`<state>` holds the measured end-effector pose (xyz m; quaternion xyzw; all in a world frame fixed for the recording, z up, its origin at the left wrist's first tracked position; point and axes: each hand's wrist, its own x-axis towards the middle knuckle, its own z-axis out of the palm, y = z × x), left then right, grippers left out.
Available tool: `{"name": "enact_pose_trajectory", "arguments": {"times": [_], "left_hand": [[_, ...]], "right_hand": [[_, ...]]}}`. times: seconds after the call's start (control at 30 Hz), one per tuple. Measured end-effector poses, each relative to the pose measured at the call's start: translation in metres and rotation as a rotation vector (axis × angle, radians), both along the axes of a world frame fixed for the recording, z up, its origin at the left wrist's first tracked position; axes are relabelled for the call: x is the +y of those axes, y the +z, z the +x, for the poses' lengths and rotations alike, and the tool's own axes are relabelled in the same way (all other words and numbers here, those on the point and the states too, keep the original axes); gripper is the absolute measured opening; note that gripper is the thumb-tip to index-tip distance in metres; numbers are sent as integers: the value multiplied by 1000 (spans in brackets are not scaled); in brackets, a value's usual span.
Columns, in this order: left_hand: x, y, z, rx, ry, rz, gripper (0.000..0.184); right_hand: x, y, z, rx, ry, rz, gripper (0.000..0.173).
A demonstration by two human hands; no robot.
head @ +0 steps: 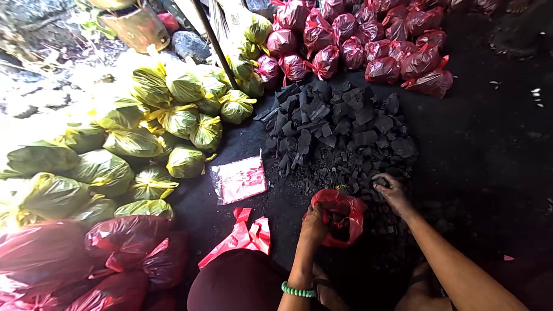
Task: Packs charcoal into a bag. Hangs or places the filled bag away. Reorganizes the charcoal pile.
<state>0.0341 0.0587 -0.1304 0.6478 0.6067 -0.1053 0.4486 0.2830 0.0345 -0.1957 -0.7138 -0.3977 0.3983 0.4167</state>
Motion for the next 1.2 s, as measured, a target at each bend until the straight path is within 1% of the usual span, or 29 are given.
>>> {"name": "enact_pose_trajectory", "arguments": {"times": [0.07, 0.1, 0.13, 0.17, 0.2, 0.27, 0.3, 0.33, 0.37, 0.4, 0.43, 0.47, 0.5, 0.53, 0.57, 0.6, 0.63, 0.67, 0.7, 0.77, 0.8, 0.87, 0.93, 1.0, 1.03, 1.07, 1.13, 1.2], "left_hand": [[0, -2, -1, -16, 15, 13, 78], [0, -3, -2, -33, 19, 16, 82], [0, -4, -2, -48, 18, 13, 85], [0, -4, -2, -59, 16, 7, 86], [0, -4, -2, -67, 13, 3, 87], [-1, -3, -2, -75, 24, 3, 88], [-1, -2, -3, -70, 26, 11, 88], [-1, -1, -4, -60, 20, 22, 87], [-1, -1, -4, -51, 11, 25, 86], [-1, -1, -4, -48, 2, 18, 84], [-2, -1, -4, -42, -13, 9, 80], [-2, -1, -3, -29, -34, 0, 75], [-2, 0, -1, -11, -58, -12, 70], [-1, 1, 1, 15, -80, -23, 66], [-1, 2, 3, 45, -102, -37, 64], [-1, 3, 4, 71, -120, -48, 63], [-1, 4, 6, 86, -130, -56, 62], [-1, 5, 8, 96, -133, -58, 62], [-1, 6, 10, 103, -132, -53, 60], [-2, 7, 11, 108, -132, -28, 56], [-1, 6, 10, 108, -128, -16, 55], [-1, 3, 8, 103, -119, 8, 51], [-1, 4, 7, 121, -100, 30, 50], [-1, 5, 7, 180, -69, 55, 48], [-1, 5, 6, 214, -53, 70, 47], [0, 5, 6, 238, -37, 84, 46], [-1, 2, 5, 260, -15, 113, 43], [-2, -2, 6, 272, -24, 140, 39]], "right_hand": [[-3, 7, -29, 333, -141, 6, 26], [-6, 8, -45, 504, -172, -1, 26], [-9, 5, -62, 633, -152, -12, 26], [-11, 0, -77, 686, -89, -43, 26], [-12, -2, -89, 653, 17, -98, 27], [-10, 1, -99, 429, 299, -200, 36], [-8, 4, -97, 314, 380, -183, 39], [-8, 7, -91, 239, 382, -119, 37], [-12, 9, -79, 209, 314, -44, 33], [-18, 8, -63, 174, 184, 25, 31], [-28, 7, -41, 97, 41, 60, 31], [-41, 2, -16, -43, -109, 73, 32], [-57, -5, 10, -220, -269, 48, 32], [-75, -13, 33, -371, -435, -20, 35], [-95, -24, 52, -428, -597, -94, 39], [-113, -34, 62, -382, -745, -175, 46], [-123, -42, 65, -284, -860, -251, 53], [-127, -49, 64, -222, -902, -326, 60], [-127, -53, 58, -214, -855, -394, 64], [-115, -55, 48, -249, -664, -492, 72], [-109, -55, 46, -276, -580, -501, 72], [-103, -50, 43, -275, -435, -436, 72], [-96, -45, 41, -297, -322, -406, 78], [-87, -41, 31, -356, -220, -450, 86], [-83, -41, 24, -398, -186, -441, 87], [-78, -41, 15, -440, -164, -402, 85], [-71, -39, 1, -486, -95, -342, 74], [-62, -37, -5, -498, -34, -359, 63]]}}
